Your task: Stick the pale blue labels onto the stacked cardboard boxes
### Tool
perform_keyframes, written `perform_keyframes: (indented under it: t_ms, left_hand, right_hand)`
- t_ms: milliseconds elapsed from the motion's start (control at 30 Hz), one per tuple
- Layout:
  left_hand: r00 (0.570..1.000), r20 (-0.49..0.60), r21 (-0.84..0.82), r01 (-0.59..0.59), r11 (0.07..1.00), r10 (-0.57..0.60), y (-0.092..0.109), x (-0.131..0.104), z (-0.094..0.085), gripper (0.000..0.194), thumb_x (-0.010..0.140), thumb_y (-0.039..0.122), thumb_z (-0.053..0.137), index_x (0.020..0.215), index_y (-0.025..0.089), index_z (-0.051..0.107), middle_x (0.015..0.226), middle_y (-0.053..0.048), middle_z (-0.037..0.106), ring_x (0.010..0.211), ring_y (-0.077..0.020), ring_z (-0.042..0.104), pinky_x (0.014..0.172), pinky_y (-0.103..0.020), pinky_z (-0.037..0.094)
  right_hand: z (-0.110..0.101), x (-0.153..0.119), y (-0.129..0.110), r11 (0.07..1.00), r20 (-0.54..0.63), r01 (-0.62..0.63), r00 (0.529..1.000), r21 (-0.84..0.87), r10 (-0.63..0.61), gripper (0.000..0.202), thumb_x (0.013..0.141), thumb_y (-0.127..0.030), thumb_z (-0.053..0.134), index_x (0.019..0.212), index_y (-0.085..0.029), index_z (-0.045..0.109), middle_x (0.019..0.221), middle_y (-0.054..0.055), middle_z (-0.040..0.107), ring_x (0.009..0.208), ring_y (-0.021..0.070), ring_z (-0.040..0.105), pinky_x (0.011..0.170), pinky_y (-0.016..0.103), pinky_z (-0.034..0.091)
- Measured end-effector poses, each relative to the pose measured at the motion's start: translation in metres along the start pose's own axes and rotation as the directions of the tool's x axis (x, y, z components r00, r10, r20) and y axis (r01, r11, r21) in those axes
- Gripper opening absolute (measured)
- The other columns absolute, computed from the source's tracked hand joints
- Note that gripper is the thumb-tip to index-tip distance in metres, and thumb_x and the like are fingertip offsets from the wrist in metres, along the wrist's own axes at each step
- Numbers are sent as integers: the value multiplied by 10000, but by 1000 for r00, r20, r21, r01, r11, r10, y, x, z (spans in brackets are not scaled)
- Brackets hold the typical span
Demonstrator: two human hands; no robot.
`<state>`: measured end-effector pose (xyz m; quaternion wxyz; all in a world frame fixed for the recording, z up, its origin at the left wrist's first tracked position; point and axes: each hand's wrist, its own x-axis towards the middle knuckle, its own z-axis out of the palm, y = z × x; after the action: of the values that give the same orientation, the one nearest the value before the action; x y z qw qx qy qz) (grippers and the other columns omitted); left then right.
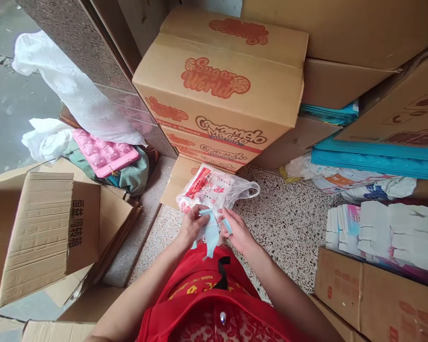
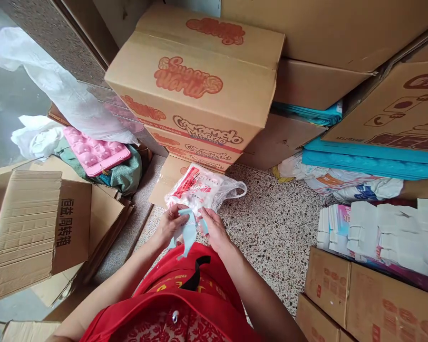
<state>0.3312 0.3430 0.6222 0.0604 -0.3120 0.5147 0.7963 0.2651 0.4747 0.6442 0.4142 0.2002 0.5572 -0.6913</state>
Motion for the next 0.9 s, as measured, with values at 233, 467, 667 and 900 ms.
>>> perform_keyframes:
  t_ms: [233,467,667,900]
  left_hand:
    - [998,20,351,-59,935,56,-9,10,8,322,707,259,544,993,129,619,658,-1,550,547,-99,454,504,-207,336]
    - [992,-60,243,-97,965,114,-18,15,41,479,656,221,597,1125,150,525,789,-5,576,576,-85,494,532,-198,379]
    - [994,-50,225,-87,971,101,-15,20,45,293,640,209,586,924,140,593,712,-1,579,599,-102,511,555,-204,386]
    - [981,154,166,94,982,-120,-31,19,63,375,709,407,641,946,121,594,672,1,564,536,-79,461,506,-201,325]
  right_hand:
    - [-41,9,-17,981,46,-99,995,168,92,261,662,-403,675,816,-197,632,661,-19,594,562,108,520,482,214,393]
    - [-63,8,-22,978,116,-18,993,210,-7,363,573,-201,732,929,-224,662,880,3,697,834,147,621,793,282,466]
    - [-85,17,-22,974,58,-3,998,227,-11,426,511,-233,836,905,-235,675,924,5,702,873,144,641,816,274,490]
    - [-107,22,-15,976,14,-28,1000,215,26,453,423,-276,891,808,-193,667,795,-3,708,688,115,634,671,230,510]
